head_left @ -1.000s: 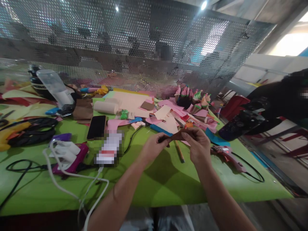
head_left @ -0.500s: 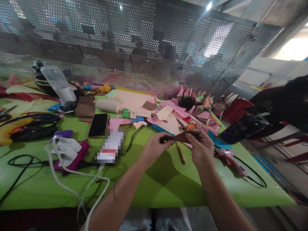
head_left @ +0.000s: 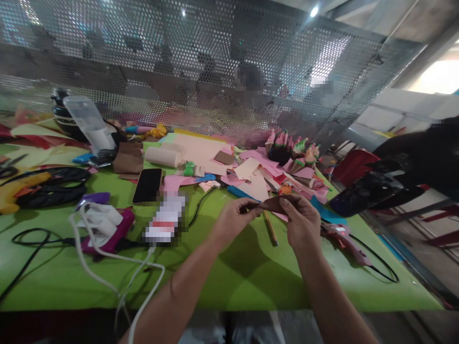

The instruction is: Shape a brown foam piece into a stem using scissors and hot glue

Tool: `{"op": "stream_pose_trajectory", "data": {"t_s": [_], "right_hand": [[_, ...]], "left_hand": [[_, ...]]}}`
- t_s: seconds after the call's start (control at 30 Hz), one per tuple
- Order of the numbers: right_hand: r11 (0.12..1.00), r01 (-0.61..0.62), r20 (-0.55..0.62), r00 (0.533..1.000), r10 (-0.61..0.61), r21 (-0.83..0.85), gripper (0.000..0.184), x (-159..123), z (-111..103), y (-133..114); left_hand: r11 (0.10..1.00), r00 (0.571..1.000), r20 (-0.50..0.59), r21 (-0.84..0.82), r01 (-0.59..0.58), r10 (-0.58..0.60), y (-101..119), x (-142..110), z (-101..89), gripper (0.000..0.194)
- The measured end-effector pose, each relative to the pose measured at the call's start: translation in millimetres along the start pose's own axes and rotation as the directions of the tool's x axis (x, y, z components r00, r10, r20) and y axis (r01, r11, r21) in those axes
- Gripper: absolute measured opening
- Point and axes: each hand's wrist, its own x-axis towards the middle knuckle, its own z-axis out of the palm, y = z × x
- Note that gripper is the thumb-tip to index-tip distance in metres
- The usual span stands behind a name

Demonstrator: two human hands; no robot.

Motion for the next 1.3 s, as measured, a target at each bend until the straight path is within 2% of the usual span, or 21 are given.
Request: {"op": "stream_pose_trajectory", "data": {"t_s": [0.13, 0.3, 0.4, 0.8, 1.1, 1.23, 1.3], "right_hand": [[1.0, 0.009, -0.006, 1.0, -0.009, -0.008, 0.025, -1, 0, 0], [0.999, -0.035, 0.006, 0.999, 0.035, 0.031, 0.025, -1, 2, -4], [0.996, -0.053, 0.017, 0.999, 0.052, 0.065, 0.023, -2, 5, -7], [0.995, 0.004, -0.034, 0.999, -0.001, 0.103, 0.021, 0, 8, -6], [0.999, -0.002, 0.038, 0.999, 0.003, -0.035, 0.024, -3, 4, -4], [0.999, -0.053, 0.14, 0.989, 0.053, -0.01, 0.022, -5, 4, -3], [0.998, -0.06, 0.14, 0.988, 0.056, 0.024, 0.022, -5, 5, -4]], "left_hand": [[0.999, 0.999, -0.013, 0.002, 0.042, -0.042, 4, -1, 0.0, 0.027], [0.997, 0.997, -0.008, -0.03, 0.076, -0.076, 9, -3, -0.2, 0.033], [0.997, 0.997, -0.011, -0.029, 0.074, -0.074, 9, -2, -1.5, 0.03], [0.997, 0.996, -0.024, 0.001, 0.082, -0.082, 6, 1, -3.7, 0.018], [0.947, 0.999, 0.007, 0.319, -0.037, 0.037, 1, 0, -5.7, 0.024], [0.936, 1.0, 0.021, 0.352, -0.026, 0.019, -1, -1, -6.1, 0.027], [0.944, 1.0, -0.001, 0.331, 0.003, -0.003, -3, 0, -6.1, 0.026]]}}
